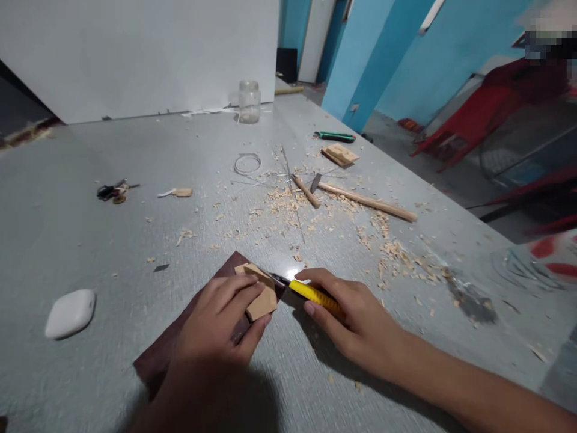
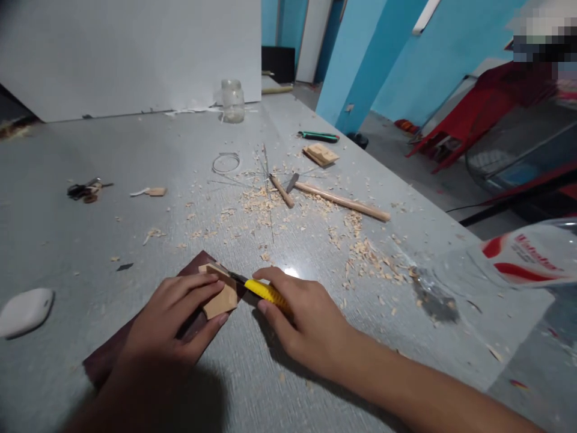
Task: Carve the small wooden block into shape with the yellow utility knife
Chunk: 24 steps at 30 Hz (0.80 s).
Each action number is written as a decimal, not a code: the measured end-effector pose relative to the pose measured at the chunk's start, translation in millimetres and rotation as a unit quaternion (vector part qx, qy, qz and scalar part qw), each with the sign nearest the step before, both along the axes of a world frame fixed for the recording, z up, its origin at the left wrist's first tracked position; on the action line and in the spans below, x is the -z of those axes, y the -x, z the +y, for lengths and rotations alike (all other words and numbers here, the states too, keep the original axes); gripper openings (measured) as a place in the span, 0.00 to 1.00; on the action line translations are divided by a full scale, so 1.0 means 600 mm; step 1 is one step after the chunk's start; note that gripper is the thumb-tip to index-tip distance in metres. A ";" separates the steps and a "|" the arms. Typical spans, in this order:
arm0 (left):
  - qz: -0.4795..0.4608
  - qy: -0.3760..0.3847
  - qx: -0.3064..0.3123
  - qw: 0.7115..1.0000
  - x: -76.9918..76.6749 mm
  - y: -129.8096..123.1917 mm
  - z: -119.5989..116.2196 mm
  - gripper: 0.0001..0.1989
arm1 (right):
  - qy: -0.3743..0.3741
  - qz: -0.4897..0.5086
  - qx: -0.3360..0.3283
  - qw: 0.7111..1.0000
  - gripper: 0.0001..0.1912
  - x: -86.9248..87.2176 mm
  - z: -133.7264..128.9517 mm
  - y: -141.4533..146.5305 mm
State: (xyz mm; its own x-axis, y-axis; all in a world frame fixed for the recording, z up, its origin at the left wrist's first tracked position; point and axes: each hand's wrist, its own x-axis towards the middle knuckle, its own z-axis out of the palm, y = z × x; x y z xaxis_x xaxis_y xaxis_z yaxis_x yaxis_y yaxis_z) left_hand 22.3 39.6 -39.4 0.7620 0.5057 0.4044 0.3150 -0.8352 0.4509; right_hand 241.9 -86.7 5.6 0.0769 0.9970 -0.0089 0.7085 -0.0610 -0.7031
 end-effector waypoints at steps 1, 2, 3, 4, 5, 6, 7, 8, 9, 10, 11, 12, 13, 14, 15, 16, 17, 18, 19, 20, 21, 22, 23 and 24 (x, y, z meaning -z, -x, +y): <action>-0.002 0.001 -0.007 1.000 -0.001 0.000 -0.002 0.18 | -0.003 -0.005 0.001 1.000 0.15 0.000 -0.001 0.001; -0.005 0.006 -0.017 1.000 -0.002 0.000 -0.004 0.18 | -0.009 -0.011 0.001 1.000 0.15 0.000 -0.002 0.002; -0.007 0.014 -0.027 0.999 -0.004 -0.001 -0.006 0.17 | -0.018 -0.017 0.000 1.000 0.15 0.001 -0.002 0.002; -0.007 0.026 -0.037 0.999 -0.007 -0.001 -0.008 0.17 | -0.027 -0.025 -0.002 0.999 0.15 0.002 -0.002 0.002; -0.003 0.038 -0.044 0.998 -0.010 -0.001 -0.010 0.16 | -0.037 -0.032 -0.005 0.999 0.15 0.003 -0.002 0.001; 0.003 0.049 -0.047 0.998 -0.014 -0.002 -0.010 0.15 | -0.045 -0.038 -0.010 0.998 0.15 0.004 -0.001 0.001; 0.008 0.057 -0.047 0.997 -0.016 -0.002 -0.010 0.15 | -0.049 -0.042 -0.015 0.998 0.15 0.005 0.000 0.000; 0.012 0.063 -0.043 0.997 -0.018 -0.001 -0.010 0.15 | -0.052 -0.044 -0.020 0.998 0.16 0.006 0.001 -0.001; 0.010 0.066 -0.037 0.997 -0.018 -0.001 -0.009 0.15 | -0.052 -0.043 -0.024 0.997 0.16 0.006 0.002 -0.002; 0.007 0.066 -0.031 0.997 -0.018 0.001 -0.008 0.16 | -0.052 -0.041 -0.029 0.997 0.16 0.006 0.003 -0.003; 0.002 0.063 -0.029 0.998 -0.016 0.002 -0.008 0.17 | -0.051 -0.037 -0.032 0.998 0.16 0.006 0.004 -0.004; -0.001 0.060 -0.030 0.998 -0.013 0.004 -0.008 0.17 | -0.051 -0.032 -0.035 0.998 0.16 0.006 0.005 -0.005; -0.002 0.055 -0.033 0.998 -0.010 0.006 -0.008 0.18 | -0.051 -0.027 -0.037 0.998 0.16 0.006 0.006 -0.006; -0.003 0.049 -0.036 0.998 -0.007 0.008 -0.009 0.18 | -0.049 -0.022 -0.040 0.998 0.16 0.005 0.007 -0.007; -0.002 0.044 -0.038 0.998 -0.004 0.011 -0.010 0.19 | -0.046 -0.019 -0.043 0.998 0.16 0.005 0.008 -0.008; -0.002 0.040 -0.039 0.998 -0.002 0.012 -0.011 0.19 | -0.043 -0.016 -0.046 0.998 0.15 0.005 0.009 -0.009; -0.001 0.039 -0.037 0.999 -0.001 0.014 -0.012 0.19 | -0.041 -0.013 -0.047 0.998 0.15 0.005 0.010 -0.010; 0.000 0.039 -0.035 0.999 0.000 0.015 -0.012 0.19 | -0.039 -0.010 -0.048 0.998 0.15 0.004 0.010 -0.011; -0.001 0.040 -0.030 0.999 0.000 0.016 -0.013 0.19 | -0.037 -0.008 -0.048 0.998 0.15 0.003 0.011 -0.012; -0.002 0.042 -0.027 0.999 0.000 0.016 -0.013 0.19 | -0.036 -0.005 -0.048 0.998 0.15 0.003 0.012 -0.013; -0.005 0.045 -0.024 0.999 -0.001 0.016 -0.012 0.20 | -0.037 -0.003 -0.047 0.998 0.15 0.002 0.012 -0.014; -0.006 0.047 -0.020 0.999 -0.001 0.016 -0.012 0.20 | -0.037 -0.002 -0.047 0.998 0.15 0.001 0.012 -0.014; -0.008 0.050 -0.018 0.999 -0.001 0.016 -0.012 0.20 | -0.038 -0.001 -0.047 0.998 0.15 0.001 0.012 -0.013; -0.010 0.051 -0.018 0.998 -0.001 0.015 -0.012 0.21 | -0.039 -0.001 -0.046 0.998 0.15 0.001 0.011 -0.012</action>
